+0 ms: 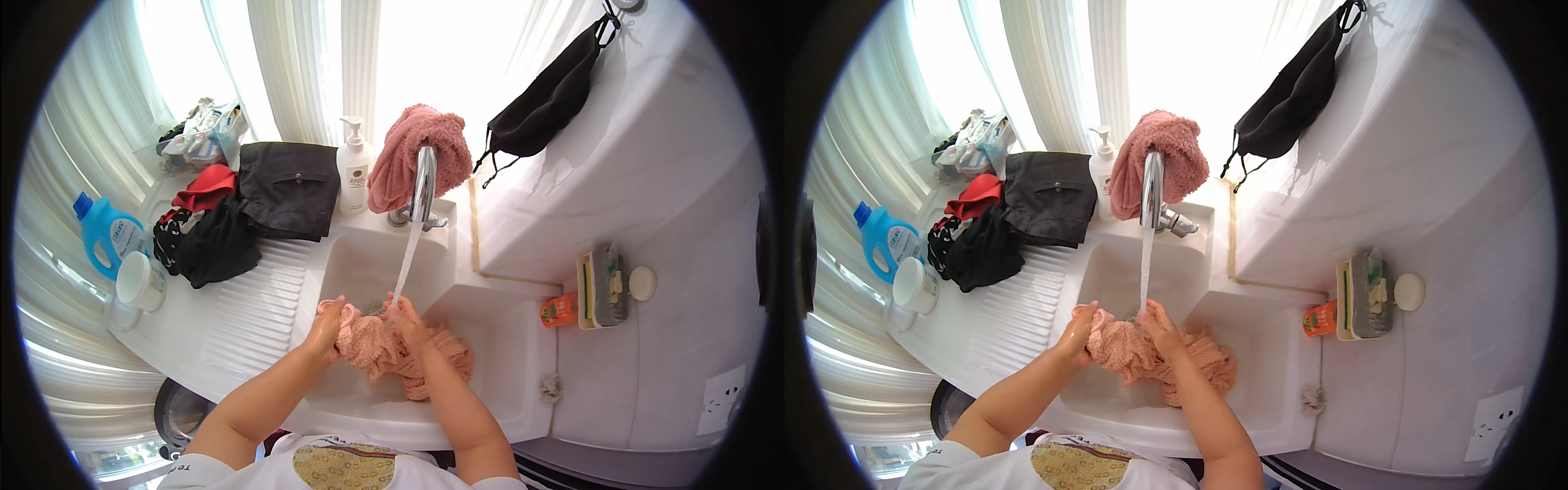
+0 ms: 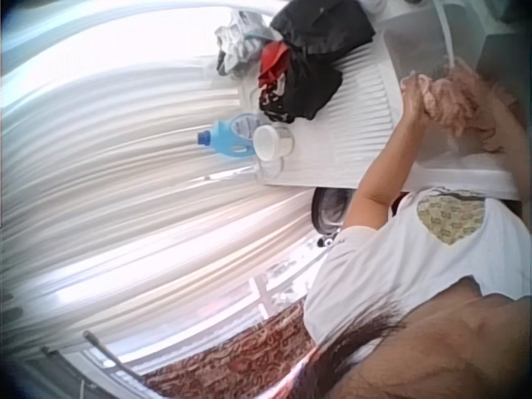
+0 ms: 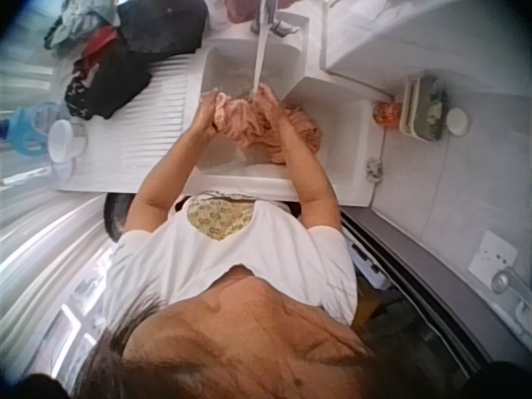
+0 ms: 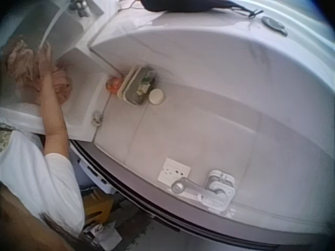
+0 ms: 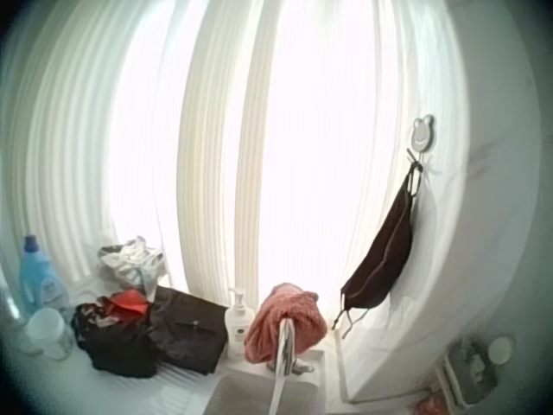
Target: The person washes a piece of pink laundry in a sink by hand, scrubbing it under running water.
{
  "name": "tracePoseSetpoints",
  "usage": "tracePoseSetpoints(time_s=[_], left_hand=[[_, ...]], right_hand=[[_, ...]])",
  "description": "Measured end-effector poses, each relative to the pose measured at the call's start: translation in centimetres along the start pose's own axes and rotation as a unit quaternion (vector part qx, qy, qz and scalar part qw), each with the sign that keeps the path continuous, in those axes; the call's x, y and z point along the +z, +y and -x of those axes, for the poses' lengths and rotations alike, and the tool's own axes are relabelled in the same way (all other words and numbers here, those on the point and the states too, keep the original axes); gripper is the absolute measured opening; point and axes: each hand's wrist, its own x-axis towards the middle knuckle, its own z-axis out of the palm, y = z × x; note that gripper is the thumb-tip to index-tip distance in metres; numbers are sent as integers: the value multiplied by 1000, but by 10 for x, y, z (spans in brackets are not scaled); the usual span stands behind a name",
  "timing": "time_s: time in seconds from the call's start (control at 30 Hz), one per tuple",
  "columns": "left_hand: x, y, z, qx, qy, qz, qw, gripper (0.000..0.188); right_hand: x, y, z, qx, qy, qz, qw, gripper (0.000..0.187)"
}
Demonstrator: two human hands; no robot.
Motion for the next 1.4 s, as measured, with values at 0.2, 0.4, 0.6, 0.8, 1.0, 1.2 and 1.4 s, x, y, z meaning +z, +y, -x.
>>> tracePoseSetpoints(time_s=[0.2,0.4,0.6,0.8,1.0,1.2,1.4], left_hand=[[16,34,41,20,-77,207,975,25],[28,42,46,18,-76,28,997,32],[-12,-2,4,193,-8,-697,691,75],[-5,-29,-28,318,-105,-606,722,71],[-13,-7,-22,164,-201,-146,955,56],[4,-9,-8,157,-162,-420,879,64],[3,-48,-21,147,54,-192,969,58]], right_hand=[[-30,39,19,-41,-112,662,740,78],[-55,13,8,44,-43,466,882,51],[-29,-51,22,-35,-26,239,970,23],[-16,-65,35,-78,-110,26,991,34],[-40,-26,23,6,-3,-80,997,63],[20,7,3,-12,-14,55,998,77],[49,35,16,-101,146,270,946,36]])
